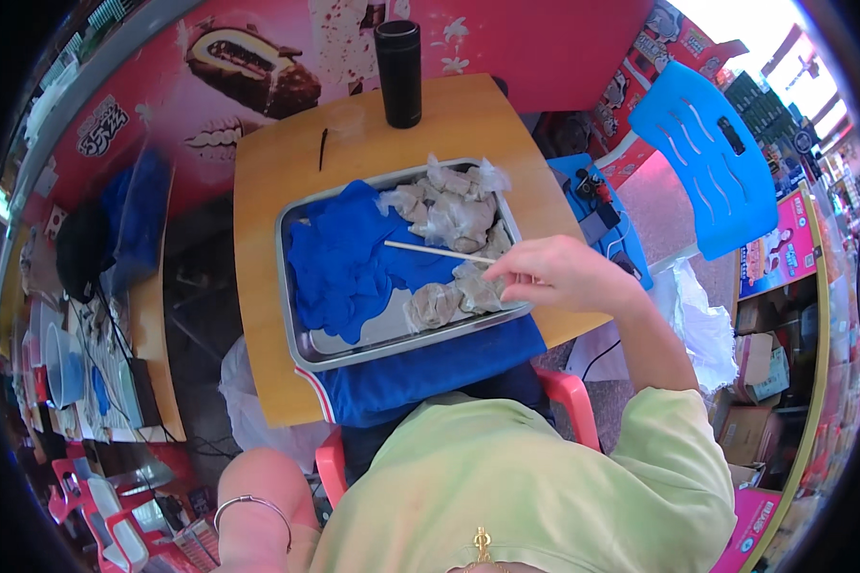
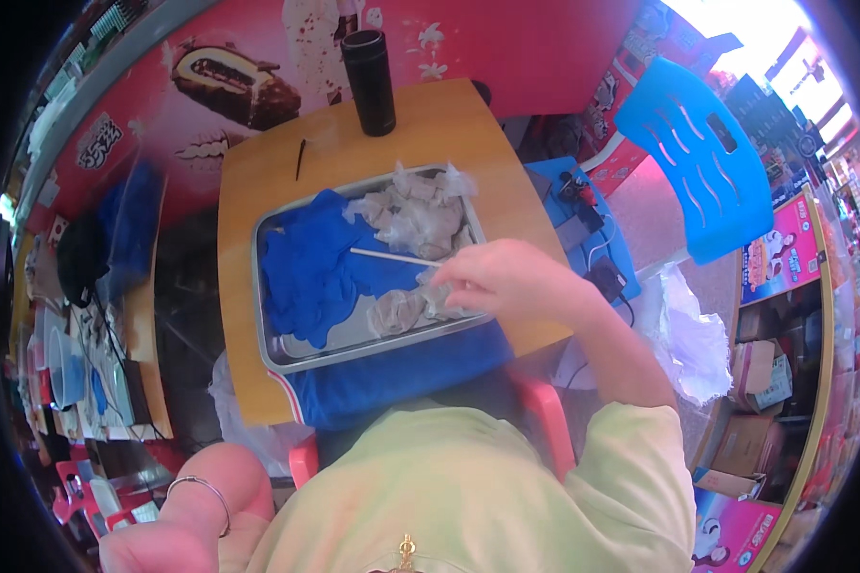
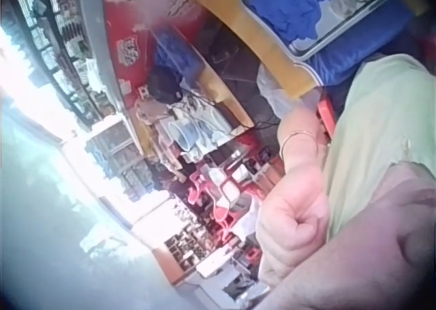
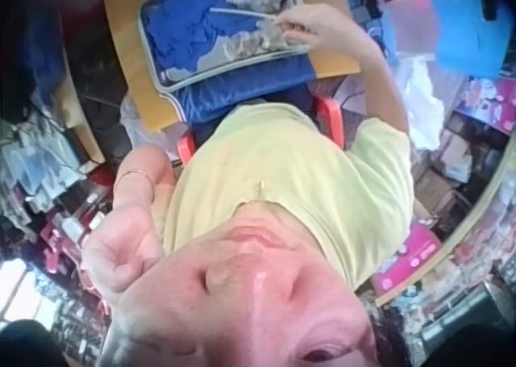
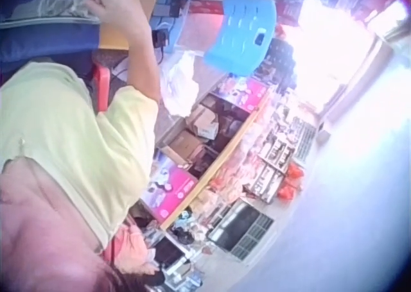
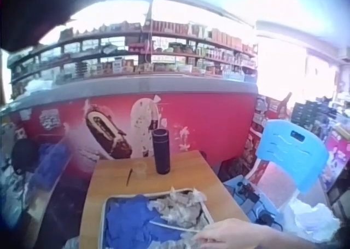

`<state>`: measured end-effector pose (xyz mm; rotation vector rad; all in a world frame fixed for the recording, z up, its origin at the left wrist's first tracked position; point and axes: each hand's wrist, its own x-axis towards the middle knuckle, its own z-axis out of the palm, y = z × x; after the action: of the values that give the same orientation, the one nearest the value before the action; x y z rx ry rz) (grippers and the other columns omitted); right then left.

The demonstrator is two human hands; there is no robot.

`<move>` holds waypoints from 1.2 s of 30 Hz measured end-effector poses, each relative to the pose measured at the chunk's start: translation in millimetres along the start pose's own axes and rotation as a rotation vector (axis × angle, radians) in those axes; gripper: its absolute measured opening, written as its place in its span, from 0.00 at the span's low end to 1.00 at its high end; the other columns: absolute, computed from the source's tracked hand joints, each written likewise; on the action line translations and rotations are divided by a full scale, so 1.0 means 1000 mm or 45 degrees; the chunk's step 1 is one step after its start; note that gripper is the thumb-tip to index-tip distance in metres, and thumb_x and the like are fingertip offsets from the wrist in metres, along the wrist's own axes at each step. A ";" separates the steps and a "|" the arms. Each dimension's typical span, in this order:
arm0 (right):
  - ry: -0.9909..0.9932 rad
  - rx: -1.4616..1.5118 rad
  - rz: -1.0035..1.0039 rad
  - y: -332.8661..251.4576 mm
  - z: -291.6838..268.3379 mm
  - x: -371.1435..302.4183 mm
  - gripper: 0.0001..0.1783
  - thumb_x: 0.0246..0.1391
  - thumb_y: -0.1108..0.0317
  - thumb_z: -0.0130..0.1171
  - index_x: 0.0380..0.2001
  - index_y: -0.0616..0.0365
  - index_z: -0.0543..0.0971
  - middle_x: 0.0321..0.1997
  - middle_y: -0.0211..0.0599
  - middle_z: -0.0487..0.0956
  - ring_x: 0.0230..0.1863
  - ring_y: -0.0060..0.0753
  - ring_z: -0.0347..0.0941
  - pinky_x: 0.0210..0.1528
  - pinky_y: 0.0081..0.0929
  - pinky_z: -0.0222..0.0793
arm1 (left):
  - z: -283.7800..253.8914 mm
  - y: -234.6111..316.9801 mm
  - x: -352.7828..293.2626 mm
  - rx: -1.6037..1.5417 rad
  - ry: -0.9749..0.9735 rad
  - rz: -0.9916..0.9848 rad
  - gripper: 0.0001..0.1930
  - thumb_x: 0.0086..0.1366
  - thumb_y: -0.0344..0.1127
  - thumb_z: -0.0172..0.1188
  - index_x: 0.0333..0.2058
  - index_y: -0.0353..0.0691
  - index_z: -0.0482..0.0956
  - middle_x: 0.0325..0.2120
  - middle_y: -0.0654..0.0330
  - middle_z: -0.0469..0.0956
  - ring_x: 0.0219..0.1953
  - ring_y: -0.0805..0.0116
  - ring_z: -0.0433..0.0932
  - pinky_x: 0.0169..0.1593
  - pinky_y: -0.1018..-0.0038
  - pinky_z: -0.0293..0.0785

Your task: The recorder is assembling small leather pieces by folding and manipulating them using a wooden stick.

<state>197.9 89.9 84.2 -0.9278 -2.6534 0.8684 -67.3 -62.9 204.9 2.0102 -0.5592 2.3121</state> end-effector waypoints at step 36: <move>1.048 -0.444 0.310 0.108 -0.073 0.348 0.19 0.40 0.52 0.62 0.38 0.43 0.76 0.41 0.42 0.74 0.44 0.50 0.72 0.45 0.43 0.70 | -0.162 -0.413 -0.352 -0.827 1.232 -1.386 0.28 0.56 0.27 0.61 0.55 0.38 0.60 0.49 0.57 0.68 0.51 0.67 0.69 0.56 0.69 0.65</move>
<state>6.1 408.6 77.5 -1.3399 -2.0018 -0.0027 -58.7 443.2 -47.9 0.4852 -0.0473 1.6890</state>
